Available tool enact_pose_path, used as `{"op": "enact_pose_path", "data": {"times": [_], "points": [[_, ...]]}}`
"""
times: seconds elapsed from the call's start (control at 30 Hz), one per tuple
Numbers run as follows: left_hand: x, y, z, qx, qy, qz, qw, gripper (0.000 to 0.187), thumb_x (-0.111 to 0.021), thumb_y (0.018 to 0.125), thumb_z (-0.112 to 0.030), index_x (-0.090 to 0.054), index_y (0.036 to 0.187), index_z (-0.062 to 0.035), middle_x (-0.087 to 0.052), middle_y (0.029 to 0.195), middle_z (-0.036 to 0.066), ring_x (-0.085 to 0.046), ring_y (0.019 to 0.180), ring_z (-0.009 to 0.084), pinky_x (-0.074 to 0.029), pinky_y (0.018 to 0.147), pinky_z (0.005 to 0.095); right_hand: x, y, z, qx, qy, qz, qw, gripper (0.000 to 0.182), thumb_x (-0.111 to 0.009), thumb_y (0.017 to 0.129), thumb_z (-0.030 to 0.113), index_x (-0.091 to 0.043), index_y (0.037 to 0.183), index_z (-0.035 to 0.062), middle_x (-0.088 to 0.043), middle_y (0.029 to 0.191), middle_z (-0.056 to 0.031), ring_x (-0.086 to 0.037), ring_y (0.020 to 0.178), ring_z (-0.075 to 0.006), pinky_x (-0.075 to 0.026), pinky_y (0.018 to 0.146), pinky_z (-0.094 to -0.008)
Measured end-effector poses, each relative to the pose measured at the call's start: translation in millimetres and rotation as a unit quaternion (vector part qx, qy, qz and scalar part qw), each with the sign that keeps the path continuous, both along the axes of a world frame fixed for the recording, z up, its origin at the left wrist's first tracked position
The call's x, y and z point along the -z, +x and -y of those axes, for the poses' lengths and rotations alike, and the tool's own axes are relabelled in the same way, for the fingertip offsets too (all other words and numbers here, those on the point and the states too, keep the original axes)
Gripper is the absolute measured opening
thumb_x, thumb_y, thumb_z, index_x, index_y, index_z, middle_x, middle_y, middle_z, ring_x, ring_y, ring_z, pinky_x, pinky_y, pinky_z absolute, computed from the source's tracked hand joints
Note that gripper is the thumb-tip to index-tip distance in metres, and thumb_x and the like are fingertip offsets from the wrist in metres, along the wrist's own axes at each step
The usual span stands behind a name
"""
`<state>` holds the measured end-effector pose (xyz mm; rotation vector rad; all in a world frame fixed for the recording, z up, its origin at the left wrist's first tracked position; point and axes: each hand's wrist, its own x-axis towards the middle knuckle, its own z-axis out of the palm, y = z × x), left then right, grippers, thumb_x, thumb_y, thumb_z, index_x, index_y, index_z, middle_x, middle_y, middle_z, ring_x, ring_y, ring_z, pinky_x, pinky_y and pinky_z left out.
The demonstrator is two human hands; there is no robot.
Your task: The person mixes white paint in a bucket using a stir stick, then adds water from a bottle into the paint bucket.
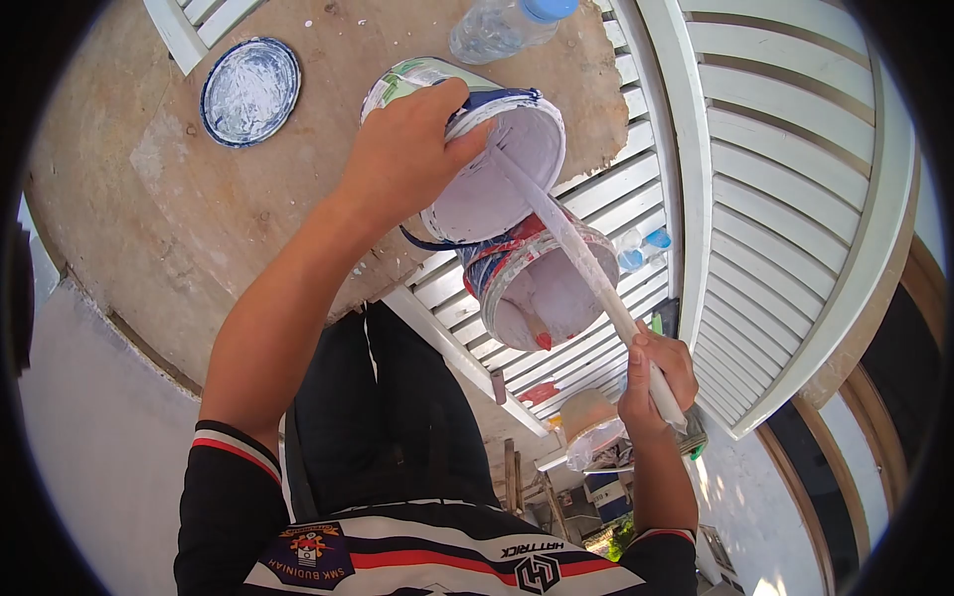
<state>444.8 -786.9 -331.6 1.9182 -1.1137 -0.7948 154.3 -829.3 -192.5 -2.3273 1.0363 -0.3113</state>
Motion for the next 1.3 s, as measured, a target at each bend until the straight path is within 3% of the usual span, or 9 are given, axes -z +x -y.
{"op": "enact_pose_path", "data": {"times": [0.17, 0.37, 0.53, 0.77, 0.87, 0.97, 1.07, 1.3], "points": [[1.9, 0.3, -6.0, -0.028, 0.000, 0.005, 1.000, 0.029, -0.060, 0.083, -0.031, -0.053, 0.088, -0.0033, -0.062, 0.083, 0.015, -0.060, 0.072, 0.0351, -0.048, 0.064, 0.0454, 1.7, 14.4, -16.8, -0.008, -0.007, -0.022, 1.000, 0.008, -0.060, 0.082, -0.002, -0.060, 0.090, -0.0015, -0.065, 0.085, -0.0188, -0.066, 0.080, -0.0273, -0.054, 0.076, -0.0350], [1.9, -4.2, -13.3, -0.089, -0.032, -0.004, 0.996, 0.029, -0.062, 0.083, -0.029, -0.053, 0.081, -0.0010, -0.059, 0.073, 0.018, -0.058, 0.069, 0.0371, -0.045, 0.061, 0.0422, -2.0, 38.5, -36.6, 0.006, -0.009, -0.033, 0.999, 0.011, -0.061, 0.080, -0.004, -0.060, 0.091, -0.0033, -0.066, 0.086, -0.0196, -0.065, 0.077, -0.0272, -0.054, 0.071, -0.0321], [0.3, -2.1, -19.1, -0.102, -0.012, -0.027, 0.994, 0.027, -0.063, 0.083, -0.025, -0.053, 0.082, -0.0001, -0.059, 0.075, 0.019, -0.058, 0.067, 0.0358, -0.044, 0.059, 0.0401, -8.1, 65.5, -41.8, 0.040, 0.009, -0.032, 0.999, 0.011, -0.062, 0.080, -0.005, -0.061, 0.091, -0.0033, -0.065, 0.084, -0.0182, -0.063, 0.069, -0.0233, -0.050, 0.061, -0.0290], [-0.3, -2.2, -17.5, -0.110, -0.015, -0.050, 0.993, 0.028, -0.065, 0.081, -0.025, -0.051, 0.077, -0.0011, -0.057, 0.070, 0.017, -0.056, 0.064, 0.0349, -0.044, 0.056, 0.0415, -3.2, 87.5, -40.6, 0.089, 0.068, 0.002, 0.994, 0.008, -0.063, 0.082, -0.002, -0.062, 0.090, -0.0024, -0.064, 0.081, -0.0142, -0.061, 0.067, -0.0182, -0.047, 0.060, -0.0262], [-0.3, -4.2, -17.1, -0.110, -0.026, -0.045, 0.993, 0.029, -0.065, 0.082, -0.025, -0.050, 0.076, -0.0010, -0.056, 0.070, 0.017, -0.056, 0.063, 0.0347, -0.044, 0.056, 0.0413, 9.4, 75.3, -37.2, 0.130, 0.111, 0.039, 0.984, 0.008, -0.062, 0.085, 0.000, -0.062, 0.092, -0.0027, -0.063, 0.082, -0.0120, -0.059, 0.068, -0.0140, -0.046, 0.060, -0.0245], [-2.3, -1.4, -16.4, -0.093, -0.011, -0.045, 0.995, 0.025, -0.064, 0.085, -0.022, -0.053, 0.082, 0.0008, -0.059, 0.072, 0.019, -0.056, 0.060, 0.0294, -0.044, 0.055, 0.0351, 14.9, 65.8, -34.2, 0.263, 0.221, 0.108, 0.933, 0.007, -0.060, 0.087, 0.001, -0.063, 0.092, -0.0026, -0.063, 0.082, -0.0095, -0.058, 0.069, -0.0113, -0.045, 0.061, -0.0235], [1.4, 3.1, -16.6, -0.088, -0.009, -0.076, 0.993, 0.028, -0.065, 0.082, -0.024, -0.050, 0.077, -0.0011, -0.057, 0.071, 0.018, -0.056, 0.064, 0.0356, -0.044, 0.057, 0.0410, 15.6, 58.1, -28.3, 0.224, 0.186, 0.094, 0.952, 0.009, -0.059, 0.088, 0.001, -0.063, 0.095, -0.0026, -0.062, 0.082, -0.0088, -0.058, 0.071, -0.0116, -0.045, 0.064, -0.0233], [1.5, 9.4, -18.9, -0.077, 0.004, -0.089, 0.993, 0.025, -0.066, 0.082, -0.021, -0.051, 0.079, -0.0008, -0.058, 0.074, 0.019, -0.056, 0.064, 0.0361, -0.044, 0.057, 0.0397, 20.3, 59.6, -15.1, 0.183, 0.176, 0.150, 0.956, 0.012, -0.059, 0.086, -0.003, -0.062, 0.098, -0.0033, -0.061, 0.084, -0.0116, -0.062, 0.077, -0.0157, -0.049, 0.068, -0.0261]]}}
